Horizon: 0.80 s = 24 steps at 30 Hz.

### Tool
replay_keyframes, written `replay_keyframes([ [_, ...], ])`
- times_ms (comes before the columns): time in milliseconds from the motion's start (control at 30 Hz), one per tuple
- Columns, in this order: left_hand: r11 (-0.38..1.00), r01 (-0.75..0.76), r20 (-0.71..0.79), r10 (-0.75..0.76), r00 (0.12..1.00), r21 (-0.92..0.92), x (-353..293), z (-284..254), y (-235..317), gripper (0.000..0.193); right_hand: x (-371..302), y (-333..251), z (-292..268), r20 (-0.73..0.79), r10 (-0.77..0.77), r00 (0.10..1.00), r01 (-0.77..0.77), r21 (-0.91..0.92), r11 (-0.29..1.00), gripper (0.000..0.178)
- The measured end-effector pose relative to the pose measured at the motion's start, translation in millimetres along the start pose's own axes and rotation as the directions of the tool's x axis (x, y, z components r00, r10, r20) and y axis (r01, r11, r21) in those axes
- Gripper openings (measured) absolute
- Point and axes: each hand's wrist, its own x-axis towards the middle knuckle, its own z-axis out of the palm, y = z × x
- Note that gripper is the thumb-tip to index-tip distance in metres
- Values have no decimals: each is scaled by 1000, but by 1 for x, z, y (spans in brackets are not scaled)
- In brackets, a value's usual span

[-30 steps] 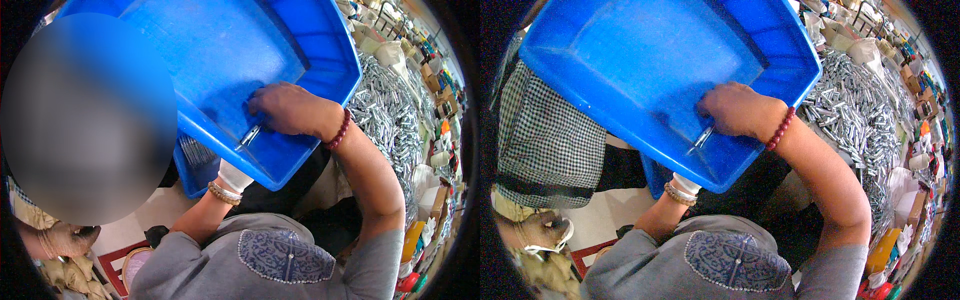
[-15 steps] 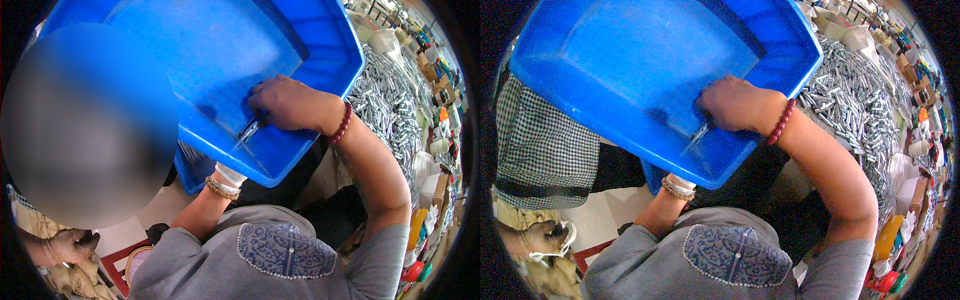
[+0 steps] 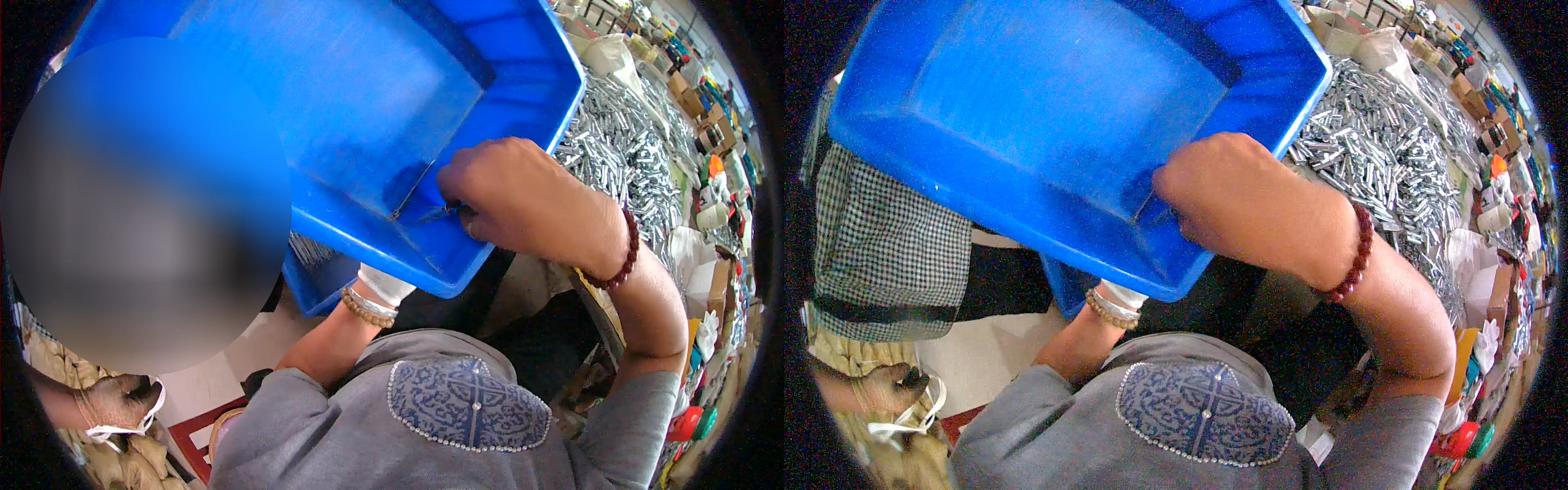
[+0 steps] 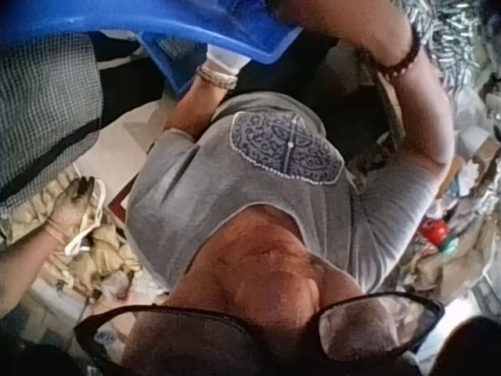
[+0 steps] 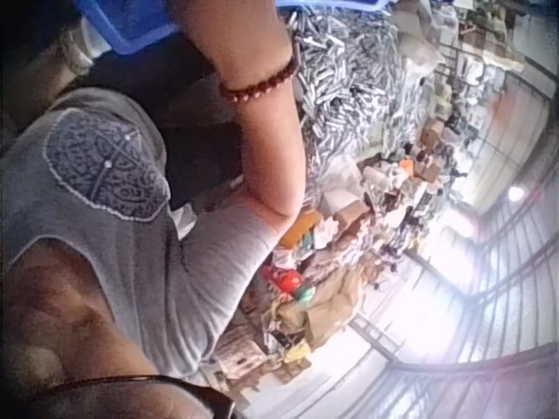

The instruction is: The person is hammering small metal rods or pins into a circular metal plate as part of an assembly process in a manufacturing facility.

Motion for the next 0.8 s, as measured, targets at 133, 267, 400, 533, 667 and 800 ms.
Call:
replay_keyframes([
  [133, 988, 64, -43, -71, 997, -143, -3, 8, -18, 56, -35, -8, -12, -161, 232, 959, -153, 394, 906, 26],
  [267, 756, 116, -159, -281, 946, -644, -7, 46, -29, 47, -70, -8, 24, -384, 461, 800, -163, 601, 783, 30],
  [400, 813, 164, -152, -295, 943, -559, 4, 60, -30, 53, -73, -9, 53, -280, 664, 694, -92, 879, 468, 21],
  [533, 770, 225, -88, -341, 936, -597, -6, 58, -41, 62, -97, -12, 82, -174, 710, 682, -59, 955, 291, 20],
  [667, 802, 226, 35, -248, 968, -553, -9, 31, -53, 62, -116, -27, 119, -61, 792, 607, 104, 995, -3, 33],
  [800, 714, 166, -98, -314, 945, -680, -13, 65, -54, 59, -128, -49, 144, -44, 828, 559, 118, 993, -27, 26],
])
